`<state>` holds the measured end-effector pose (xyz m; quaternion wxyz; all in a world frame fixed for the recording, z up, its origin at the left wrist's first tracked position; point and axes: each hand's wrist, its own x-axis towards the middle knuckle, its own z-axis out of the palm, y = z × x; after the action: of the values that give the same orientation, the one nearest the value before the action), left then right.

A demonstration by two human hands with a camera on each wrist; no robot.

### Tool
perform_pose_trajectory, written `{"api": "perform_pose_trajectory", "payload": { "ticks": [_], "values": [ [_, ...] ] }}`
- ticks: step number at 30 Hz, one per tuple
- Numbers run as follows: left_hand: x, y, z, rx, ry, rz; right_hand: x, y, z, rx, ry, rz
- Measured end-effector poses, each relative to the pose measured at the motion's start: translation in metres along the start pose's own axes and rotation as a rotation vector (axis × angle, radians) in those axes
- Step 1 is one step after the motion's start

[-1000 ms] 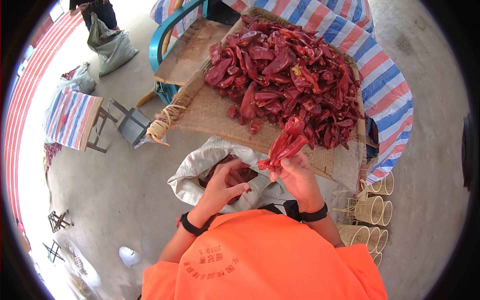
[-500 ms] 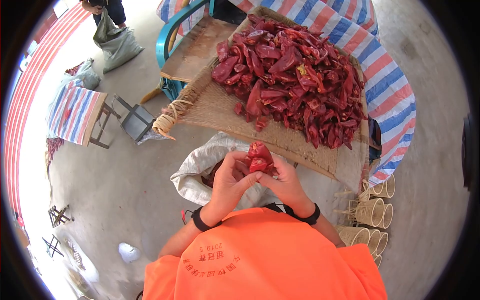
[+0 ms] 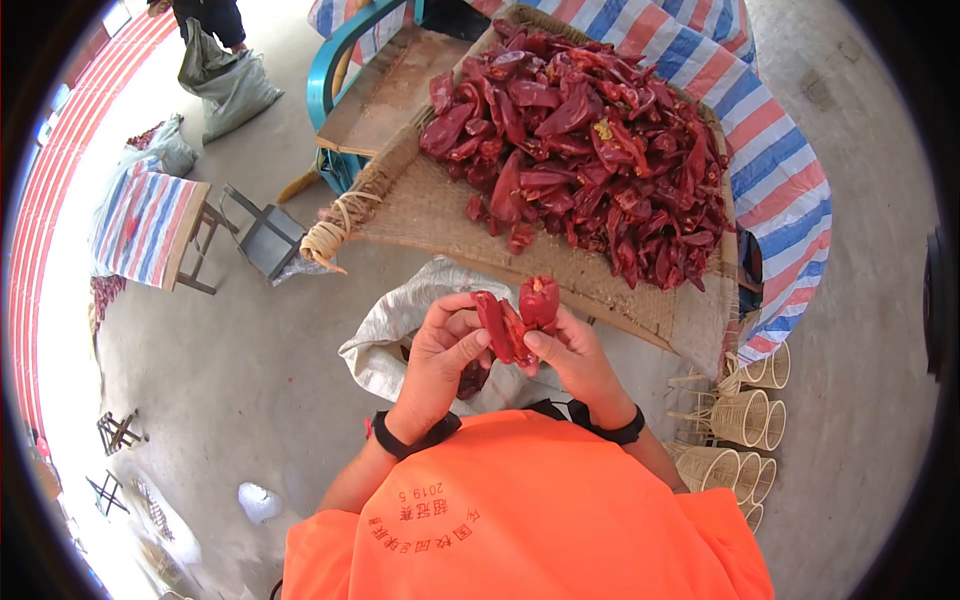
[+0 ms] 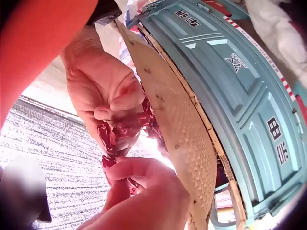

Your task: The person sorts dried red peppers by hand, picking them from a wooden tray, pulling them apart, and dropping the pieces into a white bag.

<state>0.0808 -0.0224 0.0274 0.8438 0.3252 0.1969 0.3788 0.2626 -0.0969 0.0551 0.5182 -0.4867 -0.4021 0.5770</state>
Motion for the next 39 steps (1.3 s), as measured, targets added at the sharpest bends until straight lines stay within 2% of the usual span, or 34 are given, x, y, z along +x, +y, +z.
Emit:
{"api": "perform_pose_trajectory", "payload": {
  "ticks": [3, 6, 9, 12, 15, 18, 23, 26, 29, 35, 39],
  "values": [
    [0.001, -0.006, -0.008, -0.123, 0.008, -0.074, -0.001, -0.004, 0.001, 0.017, -0.009, 0.055],
    [-0.001, -0.005, -0.017, -0.255, -0.020, -0.032, 0.001, -0.004, 0.001, 0.017, 0.032, 0.051],
    [-0.006, -0.006, -0.034, -0.166, -0.065, -0.036, 0.000, -0.004, -0.001, 0.025, 0.076, 0.022],
    [-0.013, -0.007, -0.038, 0.216, -0.016, -0.078, -0.001, -0.005, -0.003, 0.039, 0.084, 0.013],
    [-0.019, -0.014, -0.035, 0.805, 0.122, 0.002, -0.004, -0.006, 0.000, -0.005, 0.080, 0.035],
    [-0.013, 0.004, -0.008, 0.253, -0.010, -0.085, -0.005, 0.000, 0.006, -0.058, 0.043, 0.063],
    [-0.010, -0.007, -0.013, 0.206, 0.017, -0.082, -0.004, 0.006, 0.004, -0.084, -0.062, 0.030],
    [-0.014, -0.003, -0.012, 0.084, 0.035, -0.119, -0.005, 0.003, 0.005, -0.011, 0.029, -0.043],
    [-0.019, -0.003, -0.015, 0.010, 0.026, -0.136, -0.007, 0.010, -0.009, -0.129, 0.014, -0.019],
    [-0.018, -0.002, -0.012, -0.091, 0.032, -0.148, -0.007, 0.005, -0.002, -0.147, -0.001, 0.060],
    [-0.019, 0.000, -0.017, -0.102, 0.011, -0.070, -0.003, 0.009, -0.006, 0.055, 0.162, 0.041]
  ]
}}
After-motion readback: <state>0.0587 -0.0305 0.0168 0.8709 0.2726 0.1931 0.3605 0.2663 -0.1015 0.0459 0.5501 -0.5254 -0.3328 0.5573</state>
